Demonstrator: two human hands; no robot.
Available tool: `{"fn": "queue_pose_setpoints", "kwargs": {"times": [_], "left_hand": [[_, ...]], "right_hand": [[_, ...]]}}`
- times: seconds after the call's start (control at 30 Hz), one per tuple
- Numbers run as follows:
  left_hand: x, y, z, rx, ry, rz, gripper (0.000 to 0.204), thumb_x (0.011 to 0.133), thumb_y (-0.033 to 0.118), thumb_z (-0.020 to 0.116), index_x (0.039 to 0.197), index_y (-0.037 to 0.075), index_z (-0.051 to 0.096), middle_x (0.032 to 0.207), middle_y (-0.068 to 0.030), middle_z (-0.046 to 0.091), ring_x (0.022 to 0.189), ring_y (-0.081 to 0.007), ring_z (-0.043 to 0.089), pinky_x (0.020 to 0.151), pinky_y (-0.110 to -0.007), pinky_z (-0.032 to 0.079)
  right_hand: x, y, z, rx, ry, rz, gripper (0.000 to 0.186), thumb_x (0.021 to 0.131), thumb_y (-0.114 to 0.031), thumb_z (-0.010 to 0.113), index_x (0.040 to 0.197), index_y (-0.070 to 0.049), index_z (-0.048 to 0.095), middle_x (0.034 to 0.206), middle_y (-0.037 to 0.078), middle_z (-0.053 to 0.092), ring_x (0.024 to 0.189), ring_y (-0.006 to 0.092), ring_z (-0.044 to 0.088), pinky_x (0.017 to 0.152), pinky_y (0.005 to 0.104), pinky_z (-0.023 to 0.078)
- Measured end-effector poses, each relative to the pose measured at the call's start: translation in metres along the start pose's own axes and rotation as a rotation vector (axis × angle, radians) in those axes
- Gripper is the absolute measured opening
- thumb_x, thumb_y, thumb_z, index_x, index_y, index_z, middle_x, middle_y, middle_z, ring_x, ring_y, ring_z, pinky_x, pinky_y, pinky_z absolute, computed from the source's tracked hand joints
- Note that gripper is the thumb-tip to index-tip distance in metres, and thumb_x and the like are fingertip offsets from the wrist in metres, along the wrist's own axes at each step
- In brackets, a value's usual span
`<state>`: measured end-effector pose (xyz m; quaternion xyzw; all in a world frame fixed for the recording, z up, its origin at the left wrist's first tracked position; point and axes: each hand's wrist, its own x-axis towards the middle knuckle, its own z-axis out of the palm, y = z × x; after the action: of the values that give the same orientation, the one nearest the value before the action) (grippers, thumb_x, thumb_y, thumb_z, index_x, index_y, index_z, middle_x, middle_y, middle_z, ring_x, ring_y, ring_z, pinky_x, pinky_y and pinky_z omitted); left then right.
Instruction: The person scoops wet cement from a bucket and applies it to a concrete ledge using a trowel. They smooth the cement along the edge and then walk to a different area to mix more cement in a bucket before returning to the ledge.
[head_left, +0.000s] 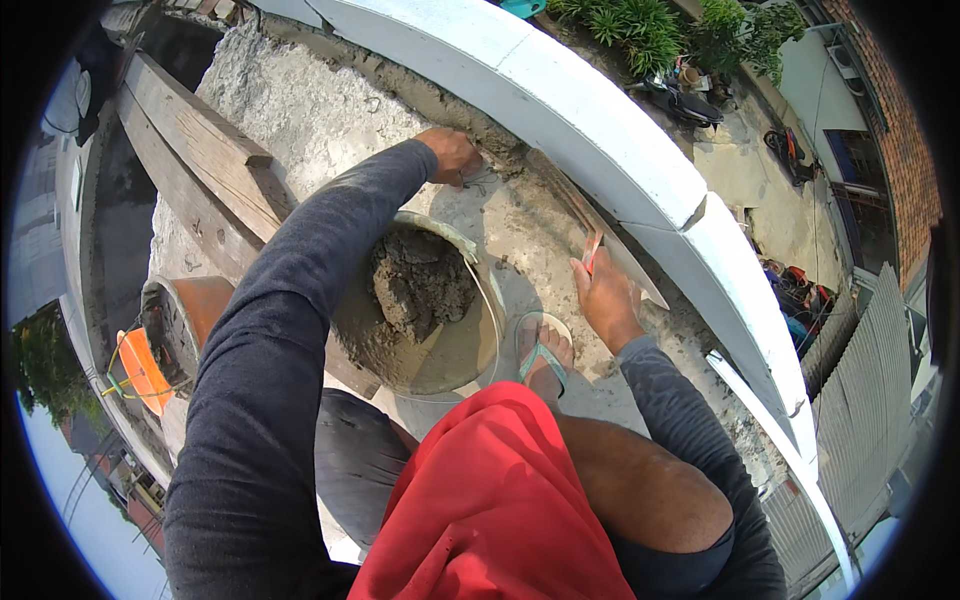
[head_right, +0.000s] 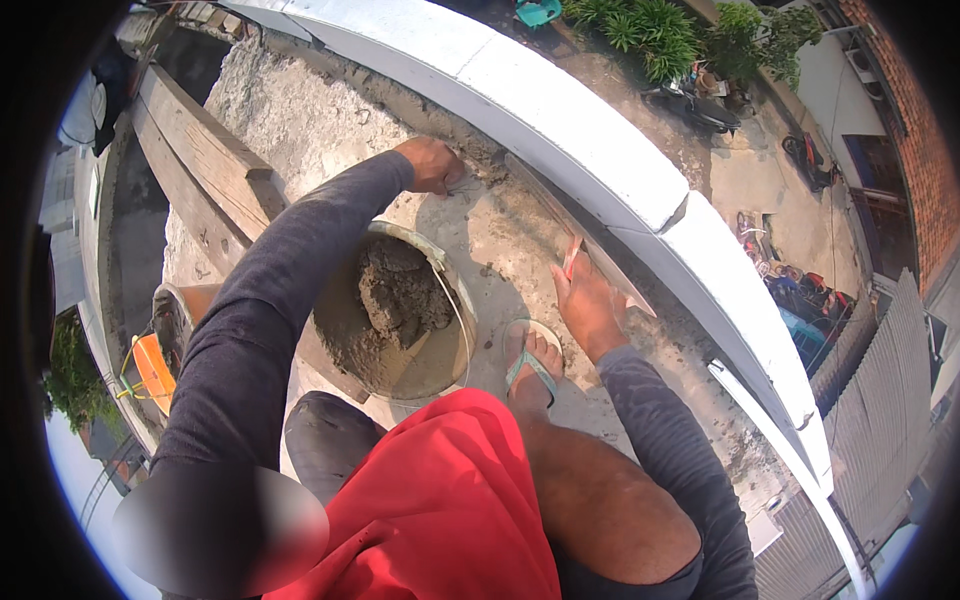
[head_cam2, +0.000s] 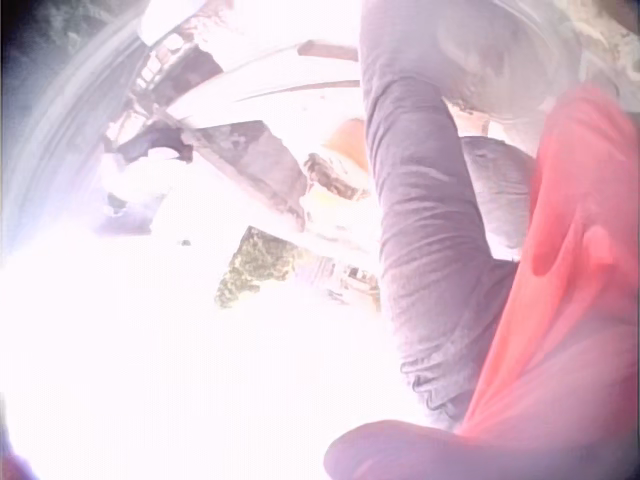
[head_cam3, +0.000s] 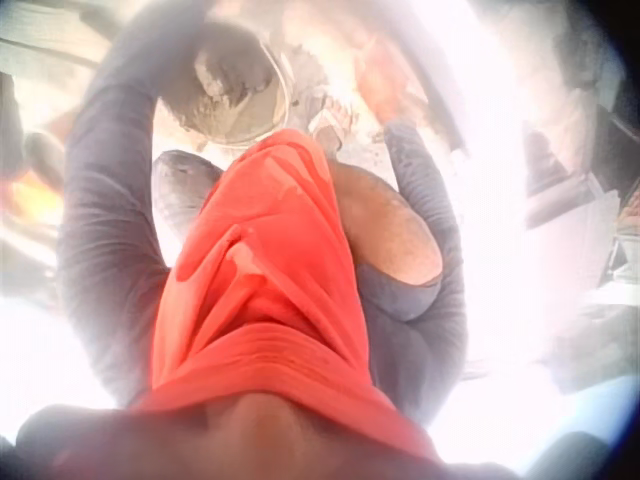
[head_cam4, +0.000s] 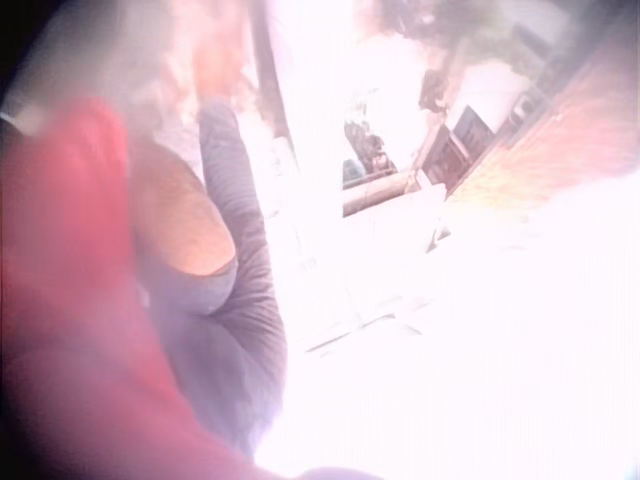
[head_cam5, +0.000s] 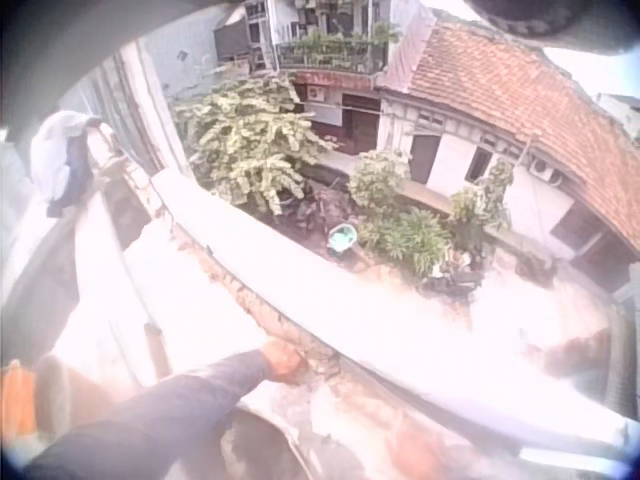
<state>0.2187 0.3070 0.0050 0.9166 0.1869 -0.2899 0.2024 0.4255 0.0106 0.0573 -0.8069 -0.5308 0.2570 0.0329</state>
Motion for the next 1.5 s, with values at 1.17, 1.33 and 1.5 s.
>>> {"fn": "queue_pose_setpoints", "kwargs": {"times": [1.17,1.33,1.5], "left_hand": [[-0.046,-0.148,0.065,-0.45,0.891,-0.728,0.043,0.093,0.033,0.068,0.129,0.009,0.065,0.11,-0.0183,0.071,0.098,-0.0321,0.069,0.088,-0.041,0.054],[-0.045,-0.145,0.061,-0.482,0.809,-0.784,0.055,0.083,0.039,0.081,0.13,0.014,0.068,0.112,-0.0159,0.071,0.098,-0.0302,0.069,0.089,-0.039,0.054],[-0.05,-0.134,0.058,-0.623,0.852,-0.836,0.044,0.081,0.039,0.082,0.119,0.017,0.075,0.107,-0.0132,0.072,0.095,-0.0289,0.069,0.087,-0.039,0.055]], "right_hand": [[0.071,-0.056,0.022,-0.266,-0.359,0.085,0.052,0.1,-0.048,0.046,0.125,-0.005,0.059,0.089,0.023,0.073,0.081,0.0455,0.07,0.081,0.0572,0.054],[0.063,-0.031,0.024,-0.127,0.024,-0.013,0.051,0.099,-0.044,0.053,0.133,-0.005,0.055,0.099,0.025,0.072,0.095,0.0445,0.069,0.09,0.0584,0.05],[0.076,-0.056,0.002,-0.136,-0.186,0.1,0.041,0.098,-0.037,0.057,0.125,-0.006,0.061,0.097,0.023,0.072,0.092,0.041,0.07,0.084,0.0566,0.05]]}}
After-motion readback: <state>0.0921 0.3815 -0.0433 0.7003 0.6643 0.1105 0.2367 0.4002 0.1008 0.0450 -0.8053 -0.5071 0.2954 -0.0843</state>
